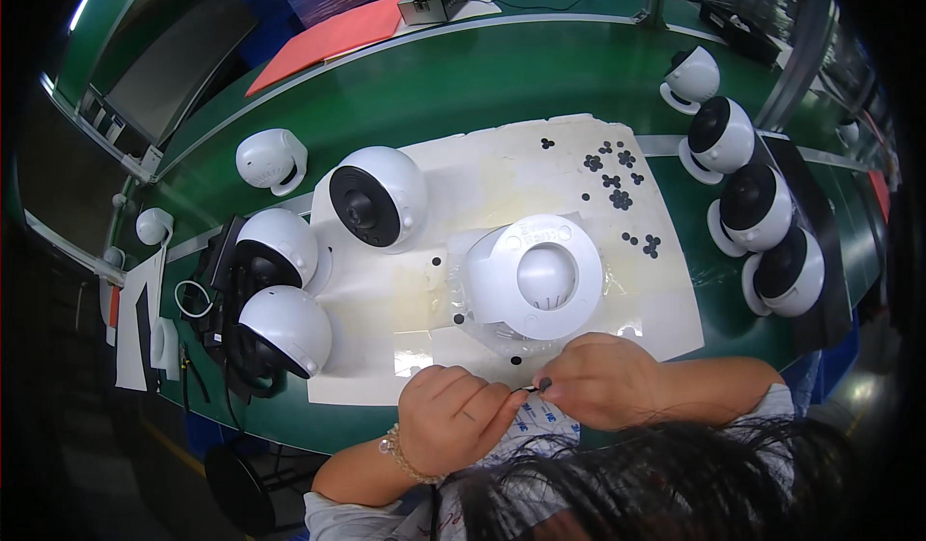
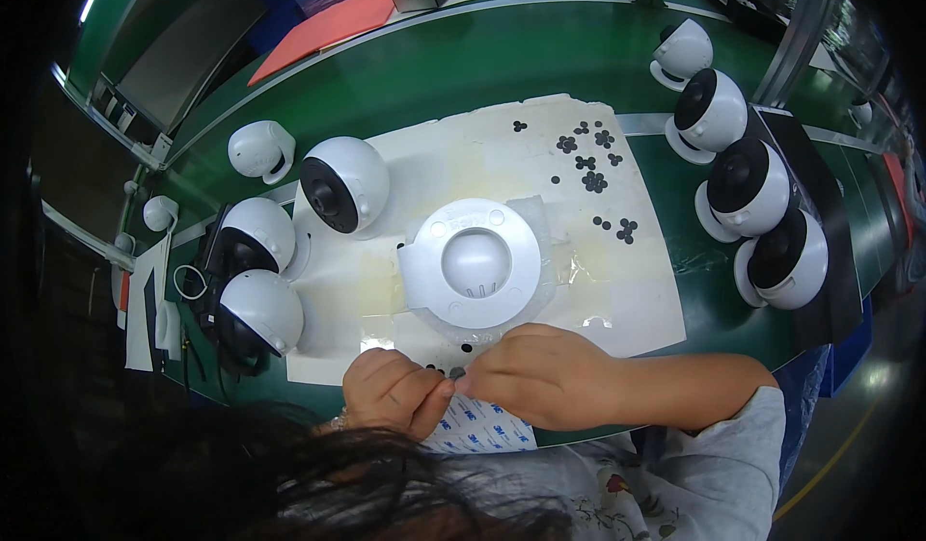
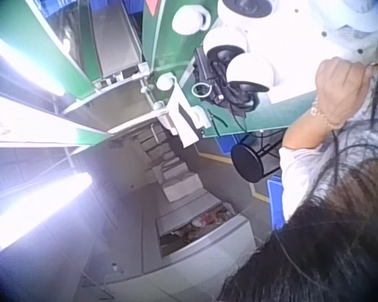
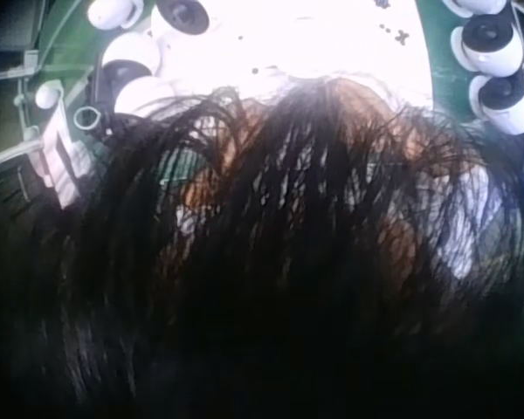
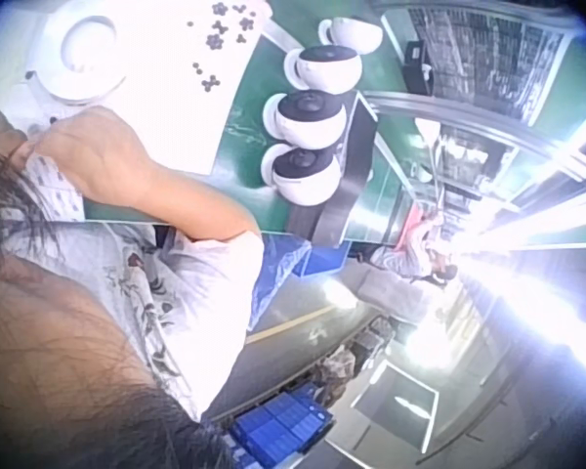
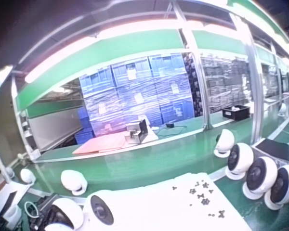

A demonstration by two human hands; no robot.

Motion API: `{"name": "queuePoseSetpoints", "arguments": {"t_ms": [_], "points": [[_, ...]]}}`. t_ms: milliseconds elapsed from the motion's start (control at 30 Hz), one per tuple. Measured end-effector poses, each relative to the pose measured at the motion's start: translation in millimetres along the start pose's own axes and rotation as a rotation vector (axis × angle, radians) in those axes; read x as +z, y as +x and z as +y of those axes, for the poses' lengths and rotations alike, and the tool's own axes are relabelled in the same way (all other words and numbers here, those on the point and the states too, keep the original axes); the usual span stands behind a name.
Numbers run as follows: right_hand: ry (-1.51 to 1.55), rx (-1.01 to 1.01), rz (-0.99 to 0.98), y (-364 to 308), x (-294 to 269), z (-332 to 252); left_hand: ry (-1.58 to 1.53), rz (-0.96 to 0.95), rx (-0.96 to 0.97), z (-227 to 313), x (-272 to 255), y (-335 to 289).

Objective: The person assembles white dome security cameras by hand. They pick up a camera housing, insert small black circular components into the holes on the bottom, and place the finished unit on the table. This process is repeated for multiple units throughout the clip.

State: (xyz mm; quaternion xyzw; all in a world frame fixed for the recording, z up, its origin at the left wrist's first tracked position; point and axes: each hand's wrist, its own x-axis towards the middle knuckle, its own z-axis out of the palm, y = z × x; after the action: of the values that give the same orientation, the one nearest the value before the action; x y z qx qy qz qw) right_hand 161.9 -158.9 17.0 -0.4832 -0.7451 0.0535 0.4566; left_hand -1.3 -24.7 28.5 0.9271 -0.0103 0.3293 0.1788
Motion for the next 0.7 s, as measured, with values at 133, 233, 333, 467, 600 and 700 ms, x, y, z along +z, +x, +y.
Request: {"name": "queuePoseSetpoints", "arguments": {"t_ms": [133,233,333,467,600,700], "points": [[-0.297,-0.262,-0.009,6.1,-8.2,-3.0,-0.041,0.000,-0.011,-1.5,1.4,-0.7],[-0.284,-0.294,-0.058,2.3,-16.1,-11.7,-0.046,-0.006,-0.040,-2.4,-0.3,0.4],[-0.047,-0.180,0.019,0.4,-19.5,-8.8,-0.036,0.002,-0.057,-3.2,-0.8,1.5],[0.060,-0.016,0.158,-4.2,-10.7,-4.3,-0.023,0.035,-0.052,-2.5,-0.7,2.2],[-0.028,-0.110,0.148,-1.0,-9.9,-1.2,-0.032,0.011,-0.063,-2.2,-1.0,0.2],[0.227,0.191,-0.142,3.5,-22.9,-4.4,-0.043,0.014,-0.055,-1.8,-1.1,-1.1]]}}
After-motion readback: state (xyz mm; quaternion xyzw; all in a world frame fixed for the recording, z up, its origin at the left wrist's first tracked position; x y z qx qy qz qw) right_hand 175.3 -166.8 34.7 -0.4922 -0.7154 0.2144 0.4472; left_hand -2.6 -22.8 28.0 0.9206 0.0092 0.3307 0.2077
